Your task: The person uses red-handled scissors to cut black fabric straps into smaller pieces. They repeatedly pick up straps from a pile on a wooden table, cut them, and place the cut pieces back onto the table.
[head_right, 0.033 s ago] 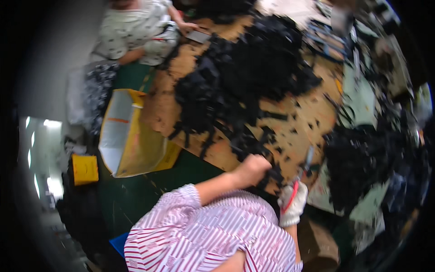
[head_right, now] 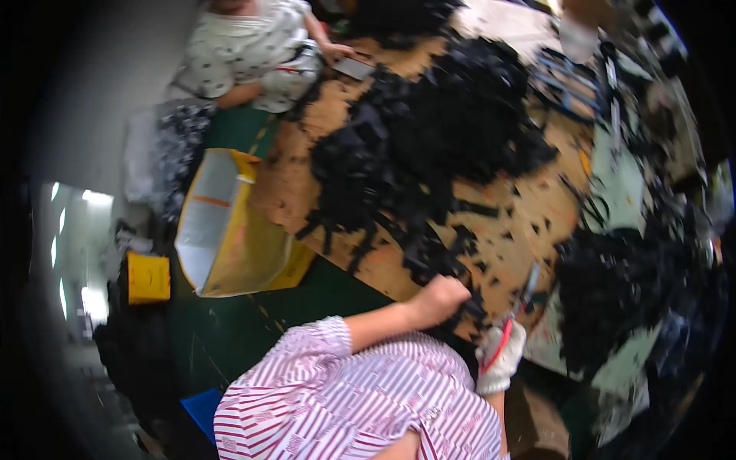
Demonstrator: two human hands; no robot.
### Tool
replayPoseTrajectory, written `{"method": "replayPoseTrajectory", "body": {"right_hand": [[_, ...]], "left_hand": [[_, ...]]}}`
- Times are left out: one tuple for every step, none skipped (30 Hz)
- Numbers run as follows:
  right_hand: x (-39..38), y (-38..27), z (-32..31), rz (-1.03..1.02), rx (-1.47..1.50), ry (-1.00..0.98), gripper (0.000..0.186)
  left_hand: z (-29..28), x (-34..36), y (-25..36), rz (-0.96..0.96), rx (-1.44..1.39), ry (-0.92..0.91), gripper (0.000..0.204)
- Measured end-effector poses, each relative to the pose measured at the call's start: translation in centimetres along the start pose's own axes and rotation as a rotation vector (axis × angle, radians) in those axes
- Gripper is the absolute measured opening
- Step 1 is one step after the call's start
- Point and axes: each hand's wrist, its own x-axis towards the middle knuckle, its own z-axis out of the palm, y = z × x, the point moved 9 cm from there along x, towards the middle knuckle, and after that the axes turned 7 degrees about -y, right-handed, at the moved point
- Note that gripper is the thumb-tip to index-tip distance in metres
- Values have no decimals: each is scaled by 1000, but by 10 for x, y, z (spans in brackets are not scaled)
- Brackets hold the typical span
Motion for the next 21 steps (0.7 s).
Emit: {"method": "replayPoseTrajectory", "body": {"right_hand": [[-2,1,1,-13,-22,9,17],[1,8,-6,-47,-24,-9,20],[4,12,-11,-77,-40,-29,22],[4,12,-10,-70,-43,-19,23],[3,12,-10,-65,-49,-4,25],[3,14,-11,-48,-58,-7,20],[3,13,-10,-41,-67,-16,21],[1,13,-12,-36,-76,-20,21],[1,14,-13,-31,-82,-24,22],[2,12,-11,-54,-87,-30,23],[1,12,-11,-73,-95,-29,25],[0,11,-11,-92,-102,-28,29],[0,10,-10,-80,-99,-39,28],[-1,9,-9,-68,-95,-53,28],[-1,8,-7,-55,-90,-66,28],[-2,8,-6,-60,-98,-71,29],[-1,8,-5,-68,-107,-73,30],[-1,8,-5,-75,-115,-75,31],[-1,10,-4,-72,-117,-83,32],[-1,11,-4,-68,-121,-94,32],[-1,13,-4,-65,-125,-104,32]], "left_hand": [[20,-10,-10,-67,59,-67,17],[29,-7,-12,-39,64,-29,20],[35,-9,-15,-20,61,15,23],[45,-14,-18,-6,96,20,28],[53,-18,-20,10,128,27,34],[58,-22,-18,14,156,-21,42],[63,-26,-18,-5,186,-85,50],[66,-30,-16,-3,199,-133,56],[67,-33,-16,0,212,-184,62],[65,-36,-18,-1,183,-212,67],[60,-36,-13,-1,145,-242,71],[58,-35,-11,-1,108,-273,75],[59,-36,-13,0,75,-267,78],[59,-36,-16,1,45,-262,80],[58,-37,-18,1,15,-256,83],[55,-37,-17,3,5,-210,77],[53,-36,-19,-10,-19,-172,74],[54,-36,-21,-24,-43,-134,71],[55,-36,-23,-37,-67,-97,68],[58,-36,-24,-25,-48,-63,65],[60,-37,-26,-12,-29,-30,61]]}}
